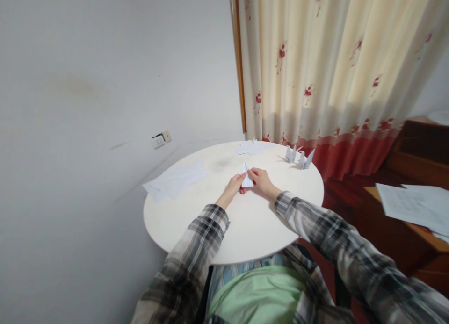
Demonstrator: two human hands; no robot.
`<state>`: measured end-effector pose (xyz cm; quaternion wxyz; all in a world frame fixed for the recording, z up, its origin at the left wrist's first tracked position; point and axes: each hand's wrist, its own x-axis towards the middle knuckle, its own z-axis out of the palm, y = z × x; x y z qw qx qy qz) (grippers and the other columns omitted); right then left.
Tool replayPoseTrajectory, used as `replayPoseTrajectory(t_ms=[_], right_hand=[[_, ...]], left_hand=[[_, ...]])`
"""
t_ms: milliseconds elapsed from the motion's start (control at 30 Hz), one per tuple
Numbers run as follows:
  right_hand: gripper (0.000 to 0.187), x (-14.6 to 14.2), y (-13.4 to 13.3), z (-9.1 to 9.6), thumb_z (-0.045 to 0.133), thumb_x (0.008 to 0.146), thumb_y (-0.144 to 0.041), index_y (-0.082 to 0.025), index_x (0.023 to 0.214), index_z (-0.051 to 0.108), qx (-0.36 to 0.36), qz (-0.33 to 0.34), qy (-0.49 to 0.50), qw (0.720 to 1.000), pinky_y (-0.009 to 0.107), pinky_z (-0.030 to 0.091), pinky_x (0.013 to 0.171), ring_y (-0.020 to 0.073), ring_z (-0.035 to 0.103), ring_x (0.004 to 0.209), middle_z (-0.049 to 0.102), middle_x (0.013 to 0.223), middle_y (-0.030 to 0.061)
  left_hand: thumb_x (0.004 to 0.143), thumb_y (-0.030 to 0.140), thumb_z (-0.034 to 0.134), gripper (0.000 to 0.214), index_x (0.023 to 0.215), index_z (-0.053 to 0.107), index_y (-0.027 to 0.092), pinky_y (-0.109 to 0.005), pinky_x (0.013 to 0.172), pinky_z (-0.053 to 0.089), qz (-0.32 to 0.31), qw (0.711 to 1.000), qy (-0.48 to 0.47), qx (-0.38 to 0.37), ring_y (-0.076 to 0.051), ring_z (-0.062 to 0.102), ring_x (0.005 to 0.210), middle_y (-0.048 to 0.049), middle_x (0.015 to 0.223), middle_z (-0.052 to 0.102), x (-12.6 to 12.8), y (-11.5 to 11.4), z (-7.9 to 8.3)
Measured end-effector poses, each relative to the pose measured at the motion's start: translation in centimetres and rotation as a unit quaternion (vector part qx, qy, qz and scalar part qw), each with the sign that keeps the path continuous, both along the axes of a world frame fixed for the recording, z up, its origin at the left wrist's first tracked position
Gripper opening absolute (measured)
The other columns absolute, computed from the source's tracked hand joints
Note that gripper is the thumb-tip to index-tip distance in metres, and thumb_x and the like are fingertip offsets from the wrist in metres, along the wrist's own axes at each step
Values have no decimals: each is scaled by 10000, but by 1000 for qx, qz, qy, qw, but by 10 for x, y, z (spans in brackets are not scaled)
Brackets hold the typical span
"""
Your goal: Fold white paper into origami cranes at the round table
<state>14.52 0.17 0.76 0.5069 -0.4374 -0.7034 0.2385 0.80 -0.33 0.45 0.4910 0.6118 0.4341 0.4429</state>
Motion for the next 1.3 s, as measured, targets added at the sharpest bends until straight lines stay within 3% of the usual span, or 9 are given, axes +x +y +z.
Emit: replayPoseTrajectory(t_ms=[67,167,467,633,767,900,1000,1133,1300], right_hand=[[363,1,0,1,405,851,-371,-184,544,456,11,-28,-7,1000,230,294,505,104,425,473,470,480,-15],[376,0,0,2,396,870,-371,-193,543,448,18,-40,-11,999,235,311,520,115,445,475,478,479,-3],[173,-18,2,-4,439,846,-338,-215,726,422,-65,21,45,997,206,345,471,109,474,476,482,529,-43],[100,-23,4,0,445,824,-282,-205,761,447,-46,-18,38,998,209,364,522,112,494,537,509,565,-45],[100,-19,2,6,455,817,-295,-197,801,468,-56,-26,72,995,224,388,542,115,510,539,562,626,-18],[179,-19,-1,9,490,815,-378,-203,841,463,-71,-25,88,993,223,361,487,110,473,461,521,551,-38],[213,-21,-2,8,531,790,-406,-213,776,443,-85,-29,103,991,220,349,470,103,462,448,511,552,-46],[329,-22,-3,8,507,799,-452,-201,599,435,-81,-6,39,996,218,324,488,90,426,449,466,475,-50],[330,-22,-3,7,495,797,-458,-195,603,447,-87,0,36,996,215,317,494,84,422,446,482,470,-56]], left_hand=[[786,546,487,399,751,500,149,-196,385,325,-17,1000,19,-2,-70,449,356,17,491,539,1,-1,0],[801,474,494,317,754,479,161,-180,350,267,13,999,32,24,-54,400,319,36,475,522,1,-2,2],[809,342,484,260,618,407,184,-191,396,234,142,982,54,110,-61,342,373,81,429,360,-1,8,-1],[853,384,402,279,665,448,181,-202,395,235,131,988,14,82,-61,300,338,80,421,364,-2,8,1],[814,417,471,277,666,441,184,-198,383,231,101,993,2,63,-61,338,337,63,434,432,-2,2,6],[797,379,512,261,650,413,187,-185,411,268,132,986,-15,97,-53,361,364,68,455,450,-2,-3,10],[814,331,492,222,665,411,188,-184,432,296,166,980,-15,105,-57,385,381,70,468,464,-2,-5,14],[832,302,471,195,683,416,190,-187,417,294,179,980,6,87,-67,408,377,70,459,469,-2,-4,17],[836,302,482,198,687,417,189,-178,403,298,186,980,20,74,-67,437,373,70,456,481,-2,-2,17]])
